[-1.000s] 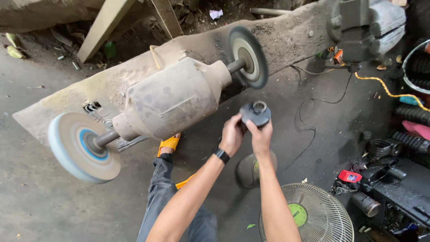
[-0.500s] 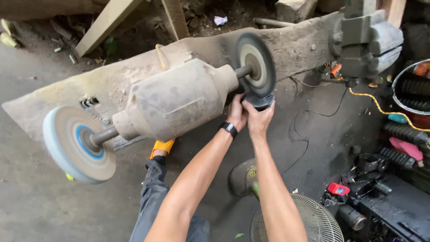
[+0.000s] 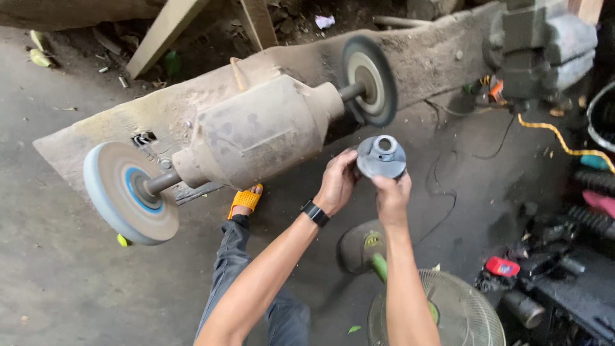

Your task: The person walks to a grinding machine and uses it to smooth the edges of a metal part. They hold the part with both hands, pressing it against the rotating wheel, and rotate the object to grind different sides.

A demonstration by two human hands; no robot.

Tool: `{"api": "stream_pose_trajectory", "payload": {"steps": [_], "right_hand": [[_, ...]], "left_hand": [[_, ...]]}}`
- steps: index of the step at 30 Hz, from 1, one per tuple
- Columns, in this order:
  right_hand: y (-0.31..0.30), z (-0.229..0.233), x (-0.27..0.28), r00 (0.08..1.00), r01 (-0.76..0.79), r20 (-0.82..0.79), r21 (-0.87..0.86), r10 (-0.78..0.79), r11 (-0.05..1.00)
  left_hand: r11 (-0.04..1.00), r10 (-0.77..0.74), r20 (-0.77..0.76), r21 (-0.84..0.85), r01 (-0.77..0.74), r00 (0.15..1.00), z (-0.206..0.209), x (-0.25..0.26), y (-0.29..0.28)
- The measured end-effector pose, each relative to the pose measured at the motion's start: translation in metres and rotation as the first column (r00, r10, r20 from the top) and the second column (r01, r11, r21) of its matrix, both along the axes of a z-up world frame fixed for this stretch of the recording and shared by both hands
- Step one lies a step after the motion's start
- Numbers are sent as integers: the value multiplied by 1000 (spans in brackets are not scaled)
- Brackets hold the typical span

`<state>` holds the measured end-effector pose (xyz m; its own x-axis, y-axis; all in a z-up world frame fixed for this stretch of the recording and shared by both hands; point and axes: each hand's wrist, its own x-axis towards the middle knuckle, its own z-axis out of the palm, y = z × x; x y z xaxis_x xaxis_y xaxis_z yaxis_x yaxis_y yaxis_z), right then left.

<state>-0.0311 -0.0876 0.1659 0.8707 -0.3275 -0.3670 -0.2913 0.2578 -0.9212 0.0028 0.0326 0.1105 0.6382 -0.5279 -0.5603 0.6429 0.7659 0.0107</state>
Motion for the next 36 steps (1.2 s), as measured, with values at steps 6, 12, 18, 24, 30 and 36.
{"api": "stream_pose_trajectory", "payload": {"steps": [6, 12, 18, 24, 30, 36], "right_hand": [[-3, -41, -11, 926, 371, -201, 314, -320, 874], [-75, -168, 4, 978, 206, -99, 474, -181, 856], [-13, -99, 60, 911, 385, -293, 358, -289, 851], [-6, -57, 33, 906, 421, -220, 369, -362, 829], [-10, -23, -7, 929, 363, -207, 356, -306, 861], [-9, -52, 28, 959, 162, -251, 120, -128, 980]], "left_hand": [[753, -284, 184, 650, 100, 941, 6, -25, -21], [787, -198, 173, 615, 51, 965, -72, 11, -51], [695, -251, 37, 702, 154, 967, -45, 42, -41], [552, -444, 119, 818, 166, 888, 13, 39, -27], [787, -341, 446, 617, -9, 828, 30, -1, 9], [790, -304, 217, 602, 118, 928, -61, -30, -28]]}}
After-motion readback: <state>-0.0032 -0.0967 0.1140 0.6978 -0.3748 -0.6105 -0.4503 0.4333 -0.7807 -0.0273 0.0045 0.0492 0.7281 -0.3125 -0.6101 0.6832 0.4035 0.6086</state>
